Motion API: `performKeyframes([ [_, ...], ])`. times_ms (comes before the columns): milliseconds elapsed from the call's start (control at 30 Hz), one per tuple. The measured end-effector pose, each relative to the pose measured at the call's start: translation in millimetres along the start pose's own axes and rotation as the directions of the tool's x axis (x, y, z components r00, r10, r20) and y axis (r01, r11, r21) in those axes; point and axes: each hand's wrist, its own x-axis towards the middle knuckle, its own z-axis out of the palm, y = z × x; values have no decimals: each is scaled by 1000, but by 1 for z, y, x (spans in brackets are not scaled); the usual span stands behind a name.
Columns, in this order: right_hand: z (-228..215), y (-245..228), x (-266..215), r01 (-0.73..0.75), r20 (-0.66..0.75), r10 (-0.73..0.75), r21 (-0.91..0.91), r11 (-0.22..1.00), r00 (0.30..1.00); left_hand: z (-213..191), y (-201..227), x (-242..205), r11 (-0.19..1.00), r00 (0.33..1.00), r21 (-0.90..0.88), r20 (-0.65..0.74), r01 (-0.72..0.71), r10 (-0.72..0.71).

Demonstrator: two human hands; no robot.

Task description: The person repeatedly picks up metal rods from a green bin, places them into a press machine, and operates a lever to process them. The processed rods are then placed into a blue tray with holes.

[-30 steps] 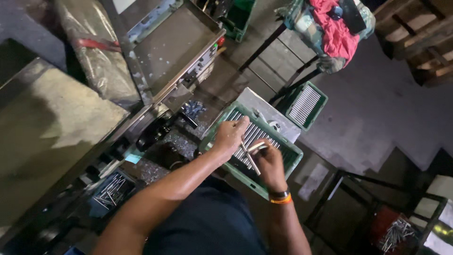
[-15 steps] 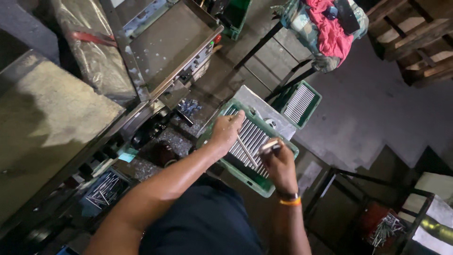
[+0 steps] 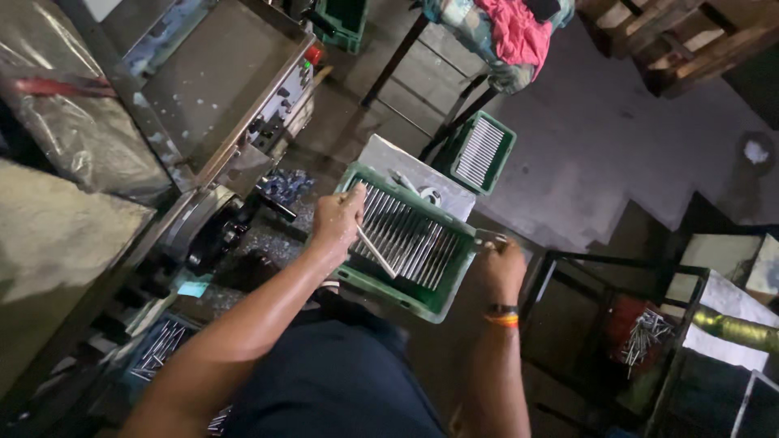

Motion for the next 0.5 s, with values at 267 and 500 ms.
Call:
performKeyframes([
  [267, 32, 24, 13, -184, 55, 188, -69, 980, 981, 3, -9, -26, 967, 966, -165, 205, 194, -158],
  [500, 15, -59, -53, -296, 517, -152, 680, 671, 842, 8, 2, -51, 629, 755, 426, 263, -650, 601],
])
